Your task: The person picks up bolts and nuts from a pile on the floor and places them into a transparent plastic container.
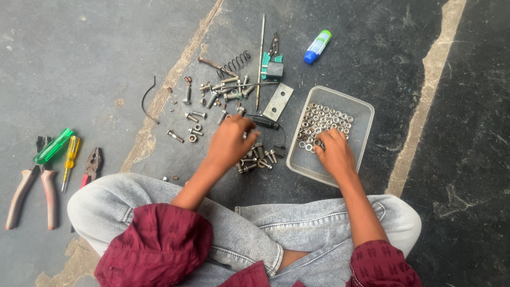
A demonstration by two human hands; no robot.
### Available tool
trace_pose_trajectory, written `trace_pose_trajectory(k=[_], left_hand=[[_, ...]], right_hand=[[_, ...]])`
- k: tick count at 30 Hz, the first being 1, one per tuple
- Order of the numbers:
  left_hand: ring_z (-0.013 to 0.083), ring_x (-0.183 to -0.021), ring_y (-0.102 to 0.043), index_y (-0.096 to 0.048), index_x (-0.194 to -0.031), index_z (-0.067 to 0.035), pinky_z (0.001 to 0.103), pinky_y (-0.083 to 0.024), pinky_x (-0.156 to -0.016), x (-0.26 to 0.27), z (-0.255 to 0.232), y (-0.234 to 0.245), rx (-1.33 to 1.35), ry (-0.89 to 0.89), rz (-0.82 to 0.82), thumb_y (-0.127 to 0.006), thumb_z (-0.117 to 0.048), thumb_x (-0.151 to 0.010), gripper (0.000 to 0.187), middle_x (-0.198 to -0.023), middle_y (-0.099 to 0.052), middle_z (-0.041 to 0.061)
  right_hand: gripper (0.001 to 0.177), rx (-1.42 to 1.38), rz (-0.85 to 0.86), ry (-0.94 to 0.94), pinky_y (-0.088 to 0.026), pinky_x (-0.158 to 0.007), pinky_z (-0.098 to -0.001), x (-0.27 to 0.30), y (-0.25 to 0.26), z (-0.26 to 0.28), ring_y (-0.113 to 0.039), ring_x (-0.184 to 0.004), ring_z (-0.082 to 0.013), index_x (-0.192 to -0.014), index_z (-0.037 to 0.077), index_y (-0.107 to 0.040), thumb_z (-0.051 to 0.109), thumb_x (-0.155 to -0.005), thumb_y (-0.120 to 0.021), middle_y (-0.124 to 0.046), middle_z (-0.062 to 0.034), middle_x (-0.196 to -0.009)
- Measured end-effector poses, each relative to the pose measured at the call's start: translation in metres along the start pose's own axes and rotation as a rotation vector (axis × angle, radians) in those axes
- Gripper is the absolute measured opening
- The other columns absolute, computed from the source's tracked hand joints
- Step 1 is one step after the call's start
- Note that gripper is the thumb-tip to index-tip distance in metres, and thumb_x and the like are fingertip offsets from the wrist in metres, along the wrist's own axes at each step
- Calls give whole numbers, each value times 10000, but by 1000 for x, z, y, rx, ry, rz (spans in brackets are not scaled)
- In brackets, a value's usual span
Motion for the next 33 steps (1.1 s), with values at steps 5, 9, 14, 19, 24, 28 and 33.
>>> trace_pose_trajectory(k=[5,9,14,19,24,28,33], left_hand=[[342,-867,-695,-730,-940,-32,469,-564,-724,7,23,22,-144,166,45,-756,-226,-858,212,-940,-695,139],[360,-947,-698,-756,-920,-70,488,-572,-742,19,52,9,-395,255,136,-733,-126,-812,123,-992,-711,143],[359,-991,-716,-774,-954,-117,476,-585,-803,24,84,-23,-329,362,265,-686,-78,-804,179,-1081,-725,150],[386,-1038,-711,-758,-1005,-72,492,-590,-828,26,106,-42,-425,460,365,-668,-99,-841,189,-1118,-726,181],[401,-1069,-704,-733,-1071,-63,489,-591,-855,28,123,-58,-379,508,382,-668,-118,-848,239,-1161,-706,206],[404,-1104,-685,-723,-1086,-58,478,-579,-888,27,132,-61,-337,531,388,-682,-104,-833,261,-1184,-689,226],[443,-1125,-658,-708,-1085,19,464,-564,-932,26,146,-65,-239,569,353,-762,-171,-829,323,-1196,-654,306]], right_hand=[[318,-68,-20,-17,-536,-895,-423,2,7,0,-632,-1086,-277,-1138,83,-723,162,-839,-796,-669,-79,-1081],[289,-223,-103,4,-555,-828,-404,6,18,5,-688,-961,-256,-1116,59,-721,136,-844,-780,-686,-101,-1075],[217,-337,-219,96,-560,-707,-354,18,40,37,-700,-864,-229,-1065,43,-742,122,-864,-761,-697,-104,-1001],[158,-358,-196,175,-571,-640,-322,38,49,79,-698,-829,-211,-1033,53,-757,130,-896,-741,-702,-94,-980],[135,-419,-149,387,-594,-725,-332,57,37,111,-723,-820,-197,-1016,47,-748,132,-916,-714,-712,-84,-956],[147,-449,-8,351,-589,-696,-337,66,24,126,-730,-793,-219,-1008,36,-743,129,-896,-722,-715,-96,-963],[168,-494,157,341,-596,-708,-343,68,9,127,-749,-813,-240,-1025,25,-715,117,-885,-720,-696,-109,-958]])
Point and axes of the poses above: each hand's wrist, its own x-axis away from the middle knuckle, its own y-axis out of the back of the hand, z = x × y, the point moved 1 cm from there along -x, towards the middle knuckle
